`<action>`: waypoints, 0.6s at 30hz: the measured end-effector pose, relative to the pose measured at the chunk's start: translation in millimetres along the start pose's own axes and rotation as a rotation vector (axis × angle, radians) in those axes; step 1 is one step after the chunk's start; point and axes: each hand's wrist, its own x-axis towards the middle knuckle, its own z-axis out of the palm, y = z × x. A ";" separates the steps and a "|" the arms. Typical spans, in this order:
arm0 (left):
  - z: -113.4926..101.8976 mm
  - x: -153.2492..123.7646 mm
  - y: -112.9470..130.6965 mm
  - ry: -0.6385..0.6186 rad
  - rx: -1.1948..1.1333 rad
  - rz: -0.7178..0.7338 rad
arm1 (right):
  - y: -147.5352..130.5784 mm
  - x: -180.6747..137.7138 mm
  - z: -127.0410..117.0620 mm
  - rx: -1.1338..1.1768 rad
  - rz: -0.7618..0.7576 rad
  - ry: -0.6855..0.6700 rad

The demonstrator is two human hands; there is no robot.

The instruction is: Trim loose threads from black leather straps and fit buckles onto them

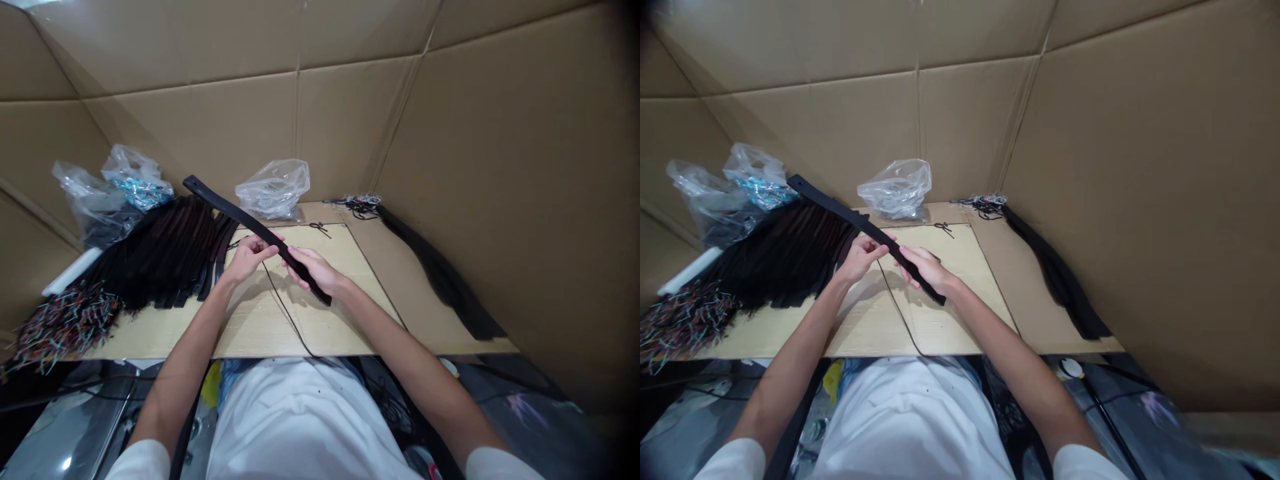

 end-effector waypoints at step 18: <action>-7.2 -0.7 2.3 -0.166 -0.083 -0.062 | -5.7 -6.5 6.9 -0.126 -0.095 0.069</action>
